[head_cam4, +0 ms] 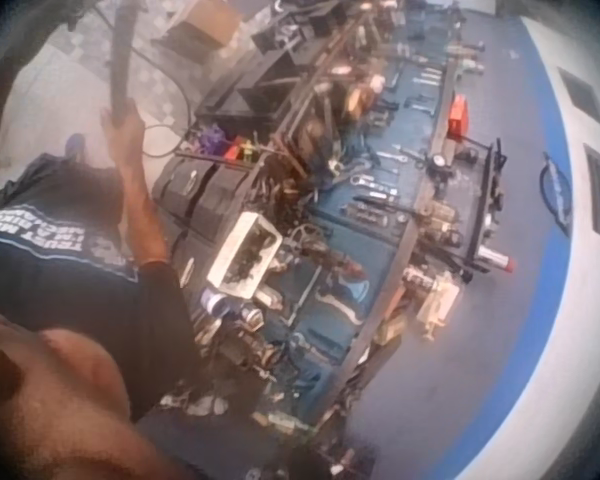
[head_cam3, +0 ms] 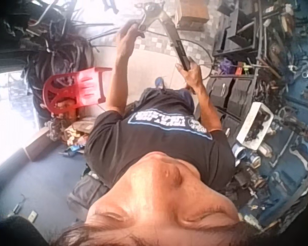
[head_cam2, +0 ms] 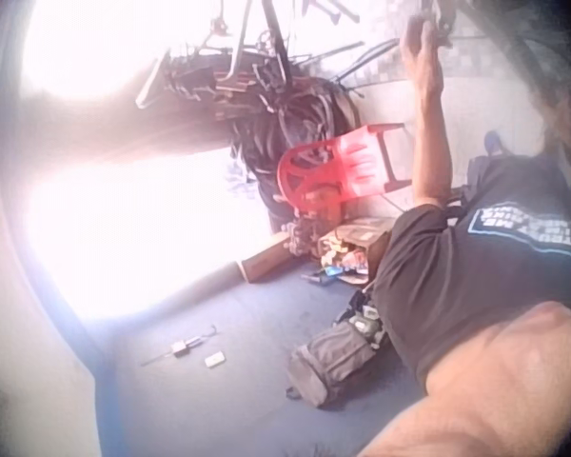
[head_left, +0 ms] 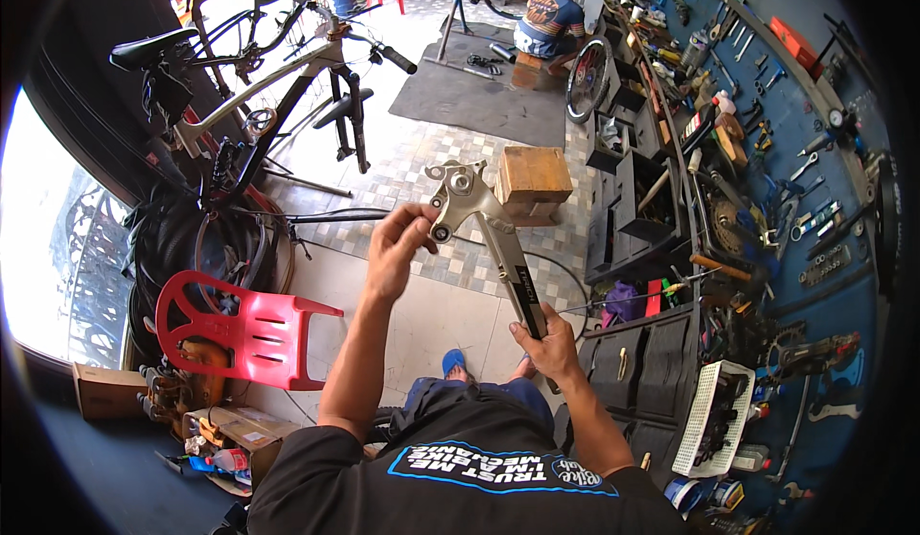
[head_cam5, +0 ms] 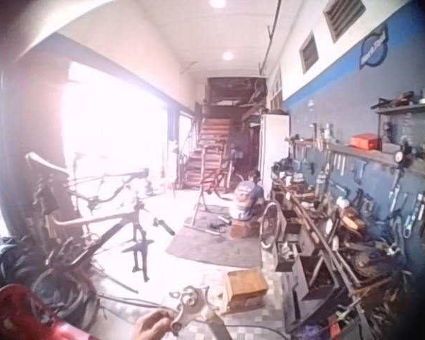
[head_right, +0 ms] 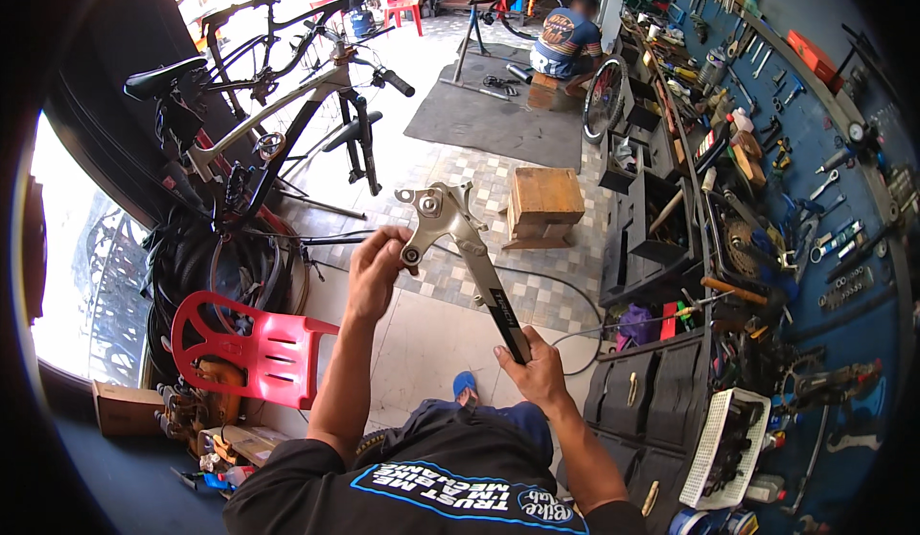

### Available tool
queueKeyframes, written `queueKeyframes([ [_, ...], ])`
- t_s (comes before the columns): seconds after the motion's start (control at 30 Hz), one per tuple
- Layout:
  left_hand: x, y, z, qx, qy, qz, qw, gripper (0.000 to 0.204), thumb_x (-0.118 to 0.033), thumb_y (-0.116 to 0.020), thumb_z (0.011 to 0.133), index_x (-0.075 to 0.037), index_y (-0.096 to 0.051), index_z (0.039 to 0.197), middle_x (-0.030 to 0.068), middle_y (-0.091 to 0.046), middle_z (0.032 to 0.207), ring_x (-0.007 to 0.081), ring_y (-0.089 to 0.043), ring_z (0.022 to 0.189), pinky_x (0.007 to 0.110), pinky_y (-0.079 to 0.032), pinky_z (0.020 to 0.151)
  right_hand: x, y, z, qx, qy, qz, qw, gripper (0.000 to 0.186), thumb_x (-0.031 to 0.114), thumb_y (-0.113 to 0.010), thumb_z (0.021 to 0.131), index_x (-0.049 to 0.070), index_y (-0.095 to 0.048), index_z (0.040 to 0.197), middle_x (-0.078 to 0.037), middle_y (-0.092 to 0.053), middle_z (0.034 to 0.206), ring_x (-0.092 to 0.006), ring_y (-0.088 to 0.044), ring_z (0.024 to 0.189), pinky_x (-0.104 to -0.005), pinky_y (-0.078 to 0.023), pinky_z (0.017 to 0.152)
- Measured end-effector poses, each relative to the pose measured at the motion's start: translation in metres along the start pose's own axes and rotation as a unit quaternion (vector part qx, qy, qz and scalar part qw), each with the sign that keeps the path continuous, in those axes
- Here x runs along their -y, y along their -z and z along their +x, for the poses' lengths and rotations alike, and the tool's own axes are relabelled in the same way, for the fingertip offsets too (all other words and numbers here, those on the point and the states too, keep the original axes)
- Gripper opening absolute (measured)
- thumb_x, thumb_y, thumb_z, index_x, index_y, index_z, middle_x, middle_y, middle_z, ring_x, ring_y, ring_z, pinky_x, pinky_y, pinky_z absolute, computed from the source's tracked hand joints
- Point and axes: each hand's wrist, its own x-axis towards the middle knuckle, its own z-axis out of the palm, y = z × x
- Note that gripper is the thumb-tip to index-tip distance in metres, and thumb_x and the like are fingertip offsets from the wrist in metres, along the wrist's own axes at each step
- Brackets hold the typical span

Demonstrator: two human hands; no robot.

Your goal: The person applies lubricant to small bicycle parts from a basket, then picks up a bicycle fork and applies lubricant to its pivot points. The person handles the fork and parts one at a time, repeatedly applying lubricant to different areas.

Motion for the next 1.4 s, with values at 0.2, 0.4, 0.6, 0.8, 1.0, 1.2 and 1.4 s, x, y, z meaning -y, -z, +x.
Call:
queueKeyframes([
  [0.2,-0.001,-0.032,-0.018,-0.037,-0.005,-0.093,0.995,0.019,-0.013,-0.071,0.099,-0.001,-0.059,0.107,0.0070,-0.066,0.091,0.0135,-0.064,0.077,0.029,-0.055,0.070,-0.003,-0.007,0.002,-0.038,-0.012,-0.045,0.998,0.024,0.023,-0.080,0.091,0.004,-0.065,0.093,-0.003,-0.067,0.067,-0.0117,-0.064,0.064,-0.0318,-0.050,0.060],
  [0.4,0.004,-0.030,-0.017,-0.062,0.037,-0.076,0.995,0.013,-0.011,-0.069,0.099,-0.001,-0.061,0.102,0.0046,-0.066,0.083,0.0117,-0.063,0.072,0.027,-0.052,0.068,-0.002,-0.007,0.002,-0.028,-0.003,-0.098,0.995,0.025,0.025,-0.077,0.091,0.007,-0.063,0.101,-0.016,-0.068,0.070,-0.0352,-0.073,0.069,-0.0419,-0.053,0.061],
  [0.6,-0.019,0.000,-0.004,0.066,0.131,0.103,0.984,0.018,-0.017,-0.076,0.093,-0.003,-0.066,0.088,0.0019,-0.066,0.077,0.0100,-0.061,0.070,0.028,-0.052,0.069,-0.014,0.019,0.009,-0.021,0.027,-0.142,0.989,0.025,0.021,-0.078,0.088,0.007,-0.064,0.104,-0.019,-0.071,0.076,-0.0396,-0.074,0.076,-0.0448,-0.055,0.063],
  [0.8,-0.024,0.022,0.002,0.162,0.269,0.115,0.942,0.019,-0.017,-0.075,0.093,0.000,-0.066,0.094,0.0063,-0.067,0.083,0.0135,-0.065,0.077,0.029,-0.055,0.073,-0.021,0.043,0.012,-0.005,0.037,-0.216,0.976,0.026,0.021,-0.078,0.087,0.007,-0.066,0.106,-0.020,-0.072,0.080,-0.0409,-0.074,0.078,-0.0458,-0.056,0.065],
  [1.0,0.013,0.013,-0.012,0.042,0.243,-0.130,0.960,0.007,-0.007,-0.060,0.096,-0.002,-0.059,0.099,0.0097,-0.064,0.090,0.0193,-0.064,0.082,0.039,-0.057,0.075,-0.007,0.025,0.011,-0.017,0.019,-0.170,0.985,0.028,0.024,-0.077,0.087,0.007,-0.066,0.106,-0.020,-0.073,0.078,-0.0406,-0.074,0.076,-0.0465,-0.057,0.065],
  [1.2,0.047,-0.020,-0.029,-0.156,0.112,-0.205,0.960,0.002,-0.007,-0.058,0.095,-0.008,-0.058,0.097,0.0075,-0.062,0.087,0.0208,-0.063,0.083,0.042,-0.055,0.077,-0.018,0.003,0.008,-0.046,0.008,-0.175,0.983,0.027,0.024,-0.075,0.089,0.007,-0.063,0.106,-0.021,-0.073,0.079,-0.0418,-0.073,0.078,-0.0489,-0.056,0.065],
  [1.4,0.048,0.004,-0.020,-0.093,0.139,-0.127,0.978,0.006,-0.007,-0.059,0.095,-0.002,-0.060,0.098,0.0061,-0.063,0.084,0.0165,-0.064,0.074,0.034,-0.056,0.072,-0.029,0.000,0.006,-0.047,0.024,-0.198,0.979,0.028,0.024,-0.076,0.088,0.007,-0.064,0.107,-0.021,-0.074,0.086,-0.0426,-0.072,0.081,-0.0497,-0.057,0.068],
])
